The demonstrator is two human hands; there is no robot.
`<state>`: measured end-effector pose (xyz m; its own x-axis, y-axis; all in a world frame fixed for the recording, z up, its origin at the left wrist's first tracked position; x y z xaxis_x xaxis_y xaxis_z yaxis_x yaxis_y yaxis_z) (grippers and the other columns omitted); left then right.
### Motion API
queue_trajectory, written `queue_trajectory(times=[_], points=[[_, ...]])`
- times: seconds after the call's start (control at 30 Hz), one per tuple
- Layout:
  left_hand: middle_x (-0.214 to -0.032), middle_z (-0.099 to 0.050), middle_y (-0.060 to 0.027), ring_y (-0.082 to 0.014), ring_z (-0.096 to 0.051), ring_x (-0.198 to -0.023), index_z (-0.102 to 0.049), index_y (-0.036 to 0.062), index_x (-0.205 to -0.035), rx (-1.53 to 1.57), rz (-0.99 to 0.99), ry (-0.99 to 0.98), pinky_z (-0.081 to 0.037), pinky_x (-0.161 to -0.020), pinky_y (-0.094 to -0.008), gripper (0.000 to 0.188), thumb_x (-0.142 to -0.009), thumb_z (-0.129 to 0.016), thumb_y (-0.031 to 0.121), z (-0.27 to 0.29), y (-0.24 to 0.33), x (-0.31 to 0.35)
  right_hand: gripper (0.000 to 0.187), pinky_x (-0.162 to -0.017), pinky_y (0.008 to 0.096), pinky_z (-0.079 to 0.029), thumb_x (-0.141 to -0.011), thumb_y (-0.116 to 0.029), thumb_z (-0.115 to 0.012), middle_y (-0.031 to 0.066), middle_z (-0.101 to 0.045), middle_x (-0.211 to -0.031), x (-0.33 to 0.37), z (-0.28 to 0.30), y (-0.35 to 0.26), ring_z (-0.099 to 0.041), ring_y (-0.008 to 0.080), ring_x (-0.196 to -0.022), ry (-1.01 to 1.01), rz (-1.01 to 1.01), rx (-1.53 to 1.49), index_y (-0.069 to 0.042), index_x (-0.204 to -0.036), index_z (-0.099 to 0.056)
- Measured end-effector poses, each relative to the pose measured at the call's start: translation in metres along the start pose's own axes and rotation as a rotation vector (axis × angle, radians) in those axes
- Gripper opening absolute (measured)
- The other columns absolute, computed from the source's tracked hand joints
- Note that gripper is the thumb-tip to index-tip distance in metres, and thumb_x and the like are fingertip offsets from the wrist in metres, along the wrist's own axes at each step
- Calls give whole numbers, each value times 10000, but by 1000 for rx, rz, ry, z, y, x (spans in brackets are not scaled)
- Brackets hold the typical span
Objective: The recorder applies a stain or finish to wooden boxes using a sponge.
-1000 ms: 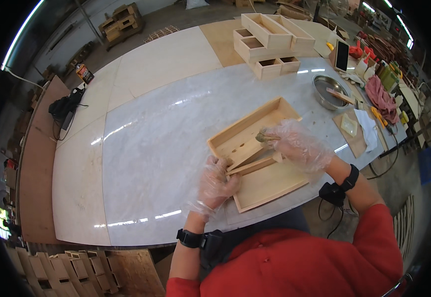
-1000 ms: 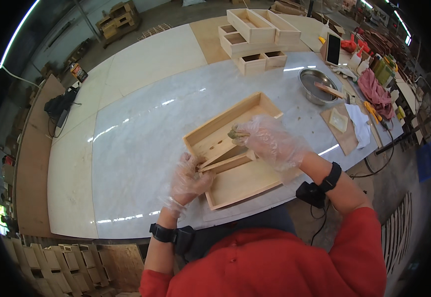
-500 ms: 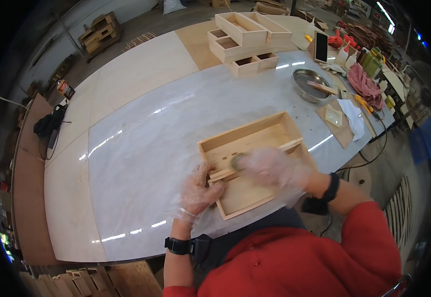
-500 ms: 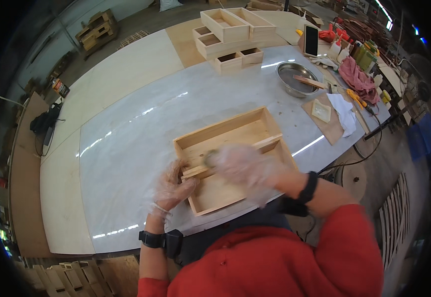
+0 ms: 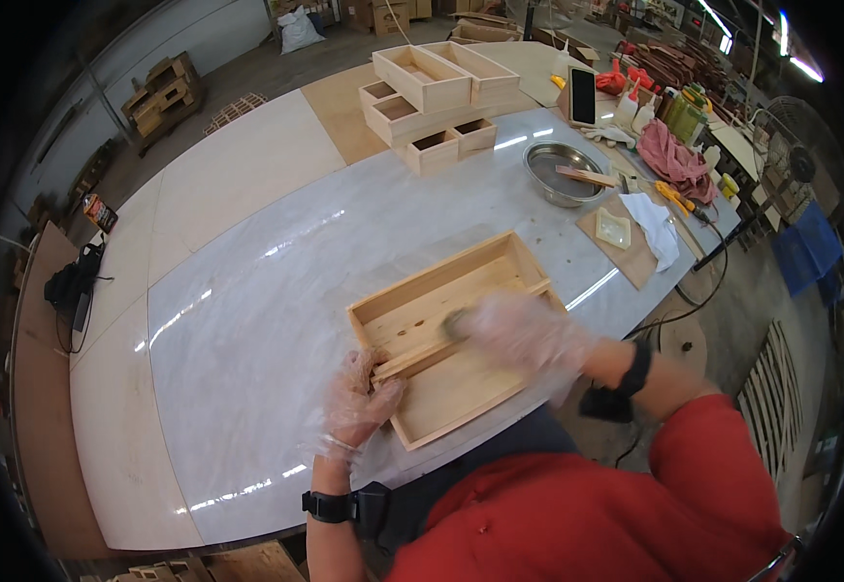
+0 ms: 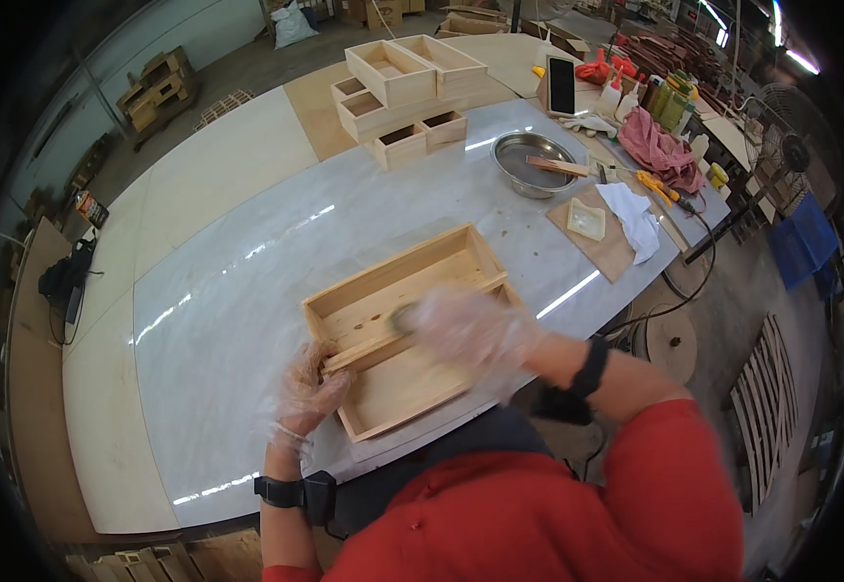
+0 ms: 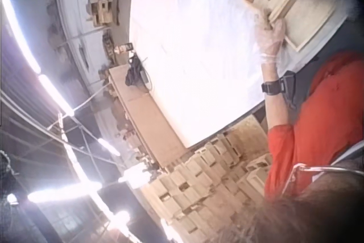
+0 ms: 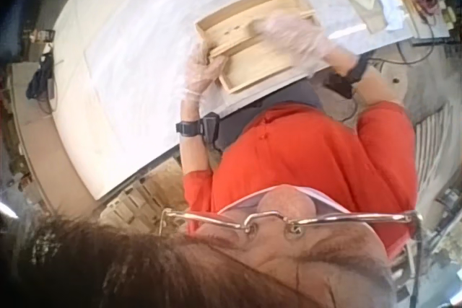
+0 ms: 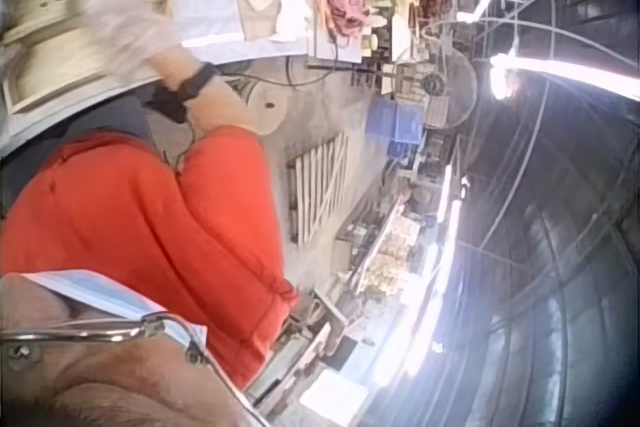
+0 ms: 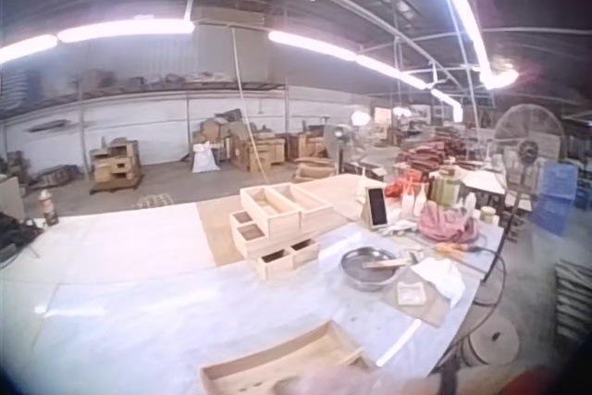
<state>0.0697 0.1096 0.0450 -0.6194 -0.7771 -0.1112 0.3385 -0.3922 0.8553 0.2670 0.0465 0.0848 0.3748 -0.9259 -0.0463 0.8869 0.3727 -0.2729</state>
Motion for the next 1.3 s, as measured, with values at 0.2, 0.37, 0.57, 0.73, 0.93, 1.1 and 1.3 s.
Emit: queue_trajectory(times=[0.2,0.37,0.57,0.73,0.93,1.1,1.3], points=[[-890,-574,-183,-340,-591,-815,-620,25,-1031,-16,-27,19,-472,-713,-394,343,-747,-705,197,1,-1,0,285,-770,437,-504,-883,-258,-589,156,-614,-847,80,54,109,-624,327,-828,-7,-377,130,-140,-1138,-638],[-884,-577,-180,-350,-588,-794,-623,22,-1033,-26,-34,8,-473,-705,-404,350,-743,-706,198,3,2,0,285,-751,430,-505,-850,-227,-627,147,-619,-895,51,47,64,-623,313,-865,-39,-234,161,-155,-1126,-636],[-899,-583,-187,-353,-595,-818,-632,25,-1012,52,3,20,-480,-720,-401,324,-745,-697,197,1,0,-2,250,-730,441,-496,-848,-207,-612,147,-612,-847,104,55,145,-621,338,-820,-23,-391,201,-122,-1079,-656],[-901,-564,-96,-206,-597,-772,-440,21,-1326,398,51,176,-479,-667,-335,672,-743,-738,176,-9,-15,9,252,-823,420,-473,-848,-188,-611,151,-609,-956,58,81,107,-591,337,-919,196,-328,186,-76,-1065,-674],[-946,-511,-65,-111,-558,-726,-271,4,-1432,328,276,285,-481,-620,-260,923,-691,-806,129,-9,-26,20,226,-788,423,-481,-830,-155,-596,162,-625,-920,-83,49,30,-598,337,-899,215,12,-72,-80,-1030,-671],[-971,-520,-77,-128,-570,-776,-266,-22,-1423,452,327,292,-499,-668,-270,947,-686,-828,169,-23,-30,13,128,-576,452,-489,-762,-137,-602,167,-631,-713,-114,4,-37,-615,360,-636,191,344,13,-89,-850,-682],[-1119,-528,-133,-203,-562,-1010,-171,-83,-1428,454,346,199,-481,-854,-315,973,-729,-797,176,-20,-36,18,149,-577,440,-484,-731,-145,-617,169,-619,-698,-111,13,-16,-602,356,-636,220,408,-488,-69,-858,-637]])
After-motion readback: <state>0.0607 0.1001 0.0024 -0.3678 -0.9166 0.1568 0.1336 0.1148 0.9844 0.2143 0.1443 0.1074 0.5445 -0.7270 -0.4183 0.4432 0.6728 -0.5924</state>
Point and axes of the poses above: each hand's wrist, its own x-axis away from the middle knuckle, its own z-axis out of the back of the hand, y = z × x, the point moved 5 cm from there along -x, towards the middle knuckle
